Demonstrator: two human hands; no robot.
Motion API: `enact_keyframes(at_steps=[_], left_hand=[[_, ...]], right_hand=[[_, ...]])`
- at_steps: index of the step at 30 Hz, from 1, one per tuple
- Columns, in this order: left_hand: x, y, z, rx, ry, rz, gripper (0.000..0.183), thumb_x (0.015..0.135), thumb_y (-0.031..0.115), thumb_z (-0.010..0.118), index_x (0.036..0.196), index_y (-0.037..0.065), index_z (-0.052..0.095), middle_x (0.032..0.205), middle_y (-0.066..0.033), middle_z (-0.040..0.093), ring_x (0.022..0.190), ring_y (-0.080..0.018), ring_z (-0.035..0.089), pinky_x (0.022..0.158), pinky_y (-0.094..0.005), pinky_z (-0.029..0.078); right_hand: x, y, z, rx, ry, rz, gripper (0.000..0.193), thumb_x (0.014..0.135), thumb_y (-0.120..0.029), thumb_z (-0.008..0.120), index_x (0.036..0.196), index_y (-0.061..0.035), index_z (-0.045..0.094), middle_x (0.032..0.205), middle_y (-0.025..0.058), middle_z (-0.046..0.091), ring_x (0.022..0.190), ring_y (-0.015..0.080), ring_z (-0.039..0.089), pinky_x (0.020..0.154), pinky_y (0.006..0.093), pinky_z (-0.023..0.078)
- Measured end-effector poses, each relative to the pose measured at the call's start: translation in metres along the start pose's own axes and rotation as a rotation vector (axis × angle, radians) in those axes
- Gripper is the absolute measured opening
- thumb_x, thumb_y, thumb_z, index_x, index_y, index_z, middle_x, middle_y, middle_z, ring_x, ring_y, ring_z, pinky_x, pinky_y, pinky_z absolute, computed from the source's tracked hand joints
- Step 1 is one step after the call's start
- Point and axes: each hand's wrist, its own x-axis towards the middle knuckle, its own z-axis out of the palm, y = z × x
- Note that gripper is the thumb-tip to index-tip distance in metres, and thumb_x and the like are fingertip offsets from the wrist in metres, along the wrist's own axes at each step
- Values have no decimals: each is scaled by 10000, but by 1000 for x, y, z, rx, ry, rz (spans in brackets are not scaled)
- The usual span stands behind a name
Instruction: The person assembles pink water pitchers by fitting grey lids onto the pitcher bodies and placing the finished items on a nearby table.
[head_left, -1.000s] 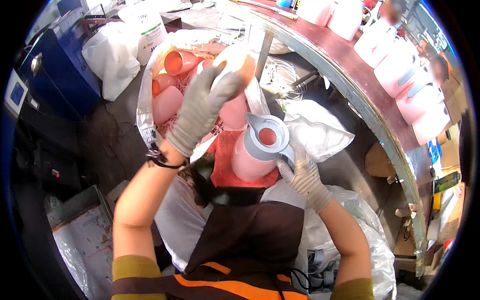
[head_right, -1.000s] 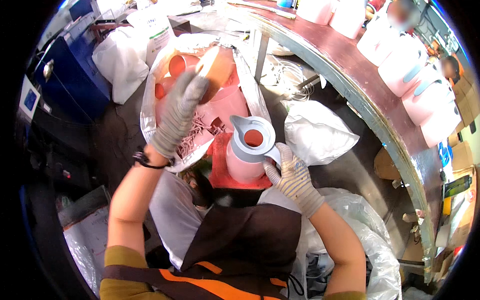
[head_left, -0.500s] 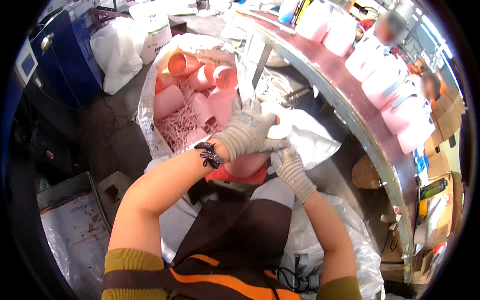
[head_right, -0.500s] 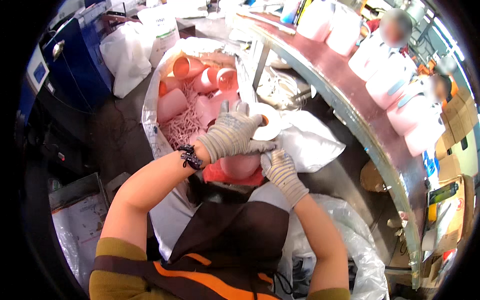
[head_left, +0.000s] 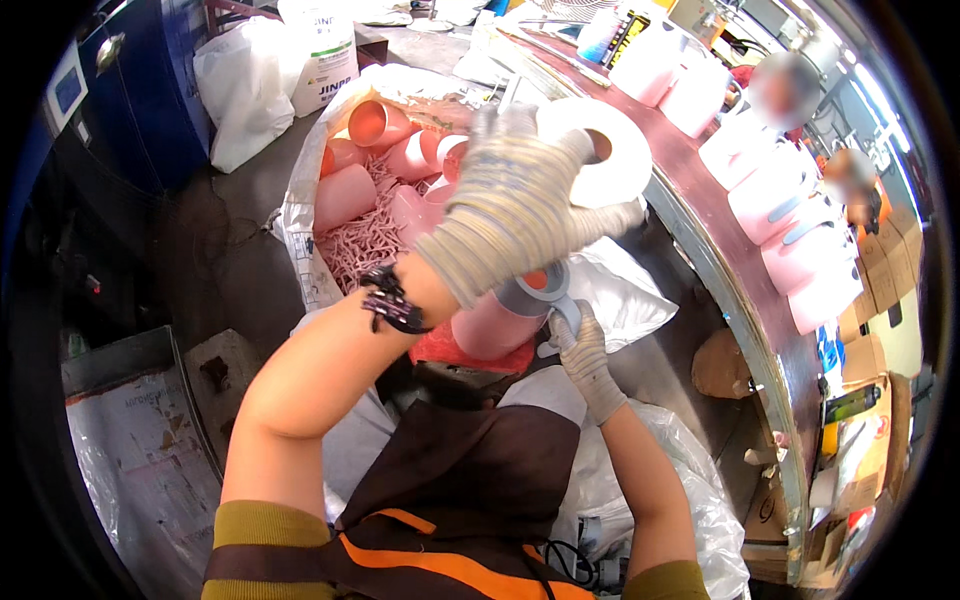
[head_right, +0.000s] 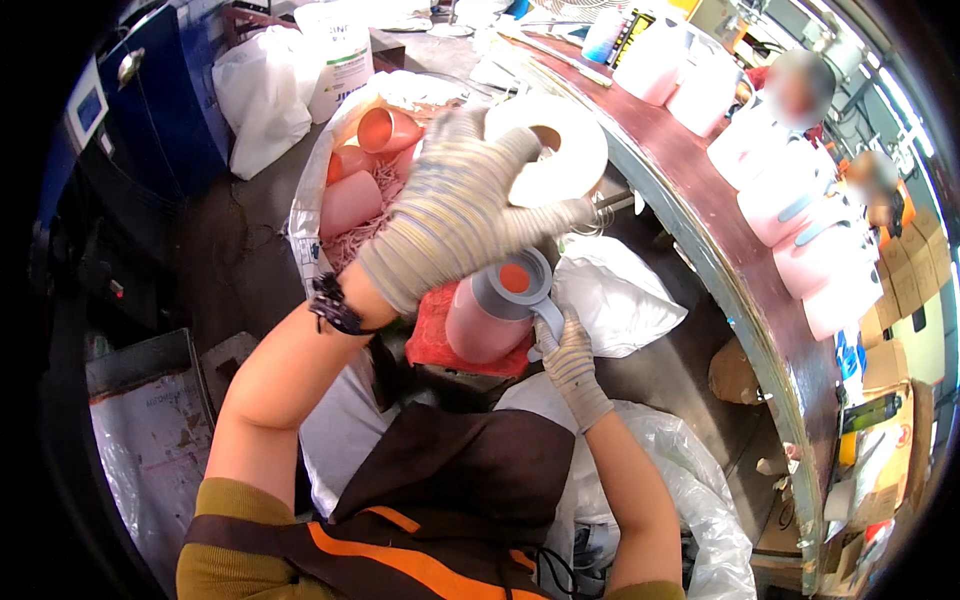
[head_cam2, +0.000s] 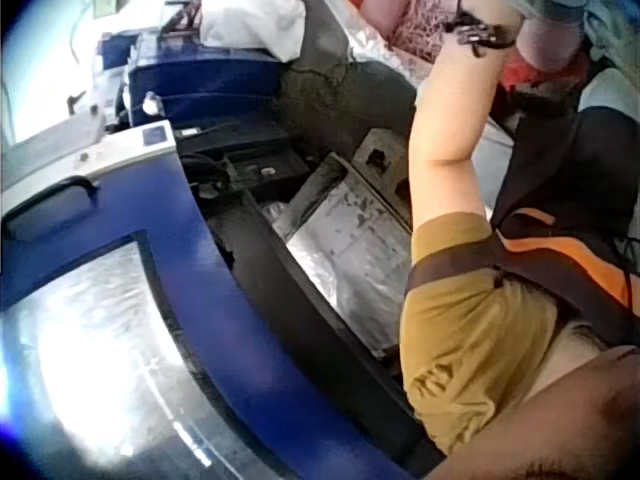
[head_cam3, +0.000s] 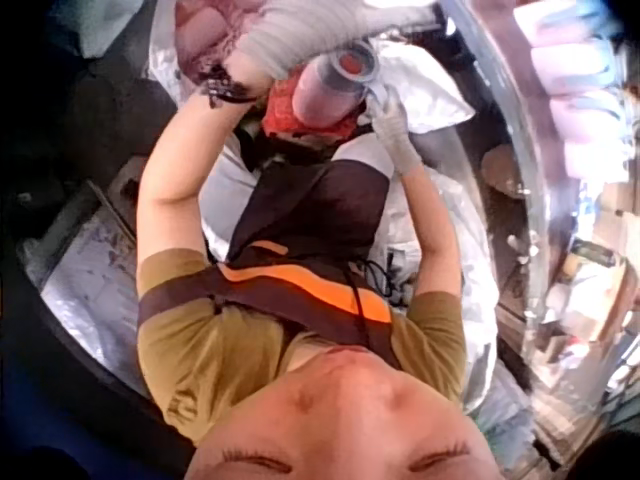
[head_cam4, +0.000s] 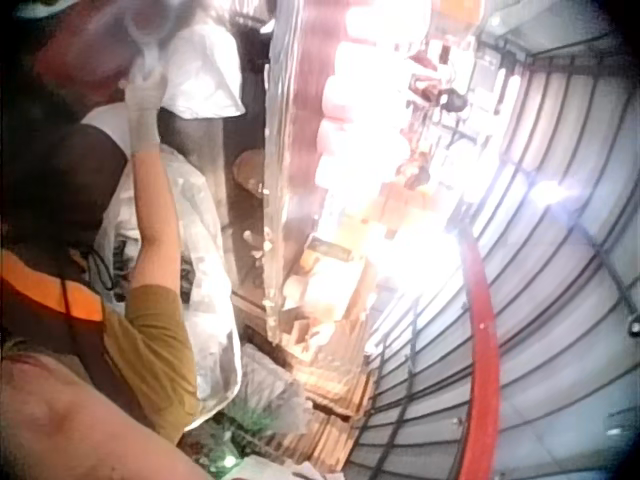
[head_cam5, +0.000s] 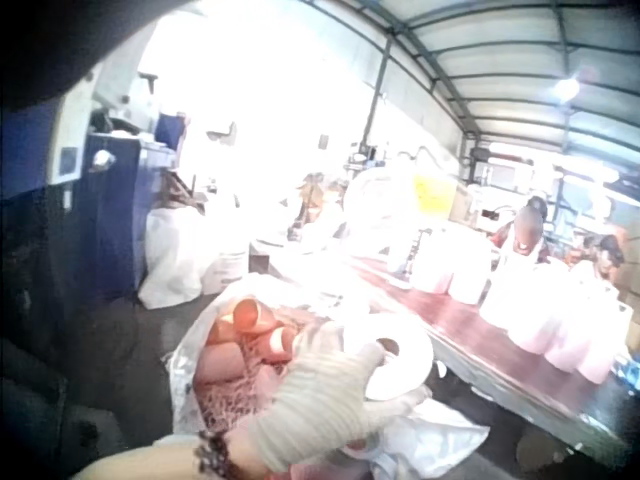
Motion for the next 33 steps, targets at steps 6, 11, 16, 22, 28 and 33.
enact_keyframes(at_steps=[6,11,16,22,28,33], left_hand=[[-73,-38,76,-8,-340,-8,587,763,593,676,1080,99,685,1041,-246,595,1032,-379,552,922,-454,401],[-64,-48,70,-158,-470,-82,659,770,590,691,1169,67,658,1104,-245,606,1094,-400,561,965,-438,415],[-85,-83,71,-513,-218,-492,682,842,523,680,1247,-19,594,1117,-290,622,1113,-335,607,959,-376,462],[-136,-126,96,-402,-401,-737,648,836,569,639,1300,121,577,1281,-269,520,1171,-454,530,995,-452,439],[-195,-126,136,94,-651,-548,606,680,570,776,1089,134,678,1251,-264,506,1100,-424,551,933,-468,471],[-213,-119,148,59,-589,-517,607,668,525,795,1097,121,649,1356,-291,417,1225,-437,466,995,-477,430]], right_hand=[[4,-2,1,-158,-24,-121,263,928,-201,626,1120,-49,529,846,41,603,721,115,578,633,275,503],[-7,3,-7,-53,-119,50,406,857,-289,704,1142,-44,551,862,63,630,749,166,612,654,313,512],[-45,-46,-12,425,-54,252,272,873,-293,693,1030,-113,563,839,27,635,737,90,584,594,237,486],[-62,-136,-110,329,348,-198,349,975,-424,571,991,-76,546,754,39,628,553,88,551,505,198,403],[-21,-201,-208,252,939,-429,389,945,-472,603,990,-90,541,771,38,581,641,132,590,500,241,467],[18,-136,-293,231,910,-337,410,938,-479,609,993,-78,539,743,33,562,599,145,575,416,244,435]])
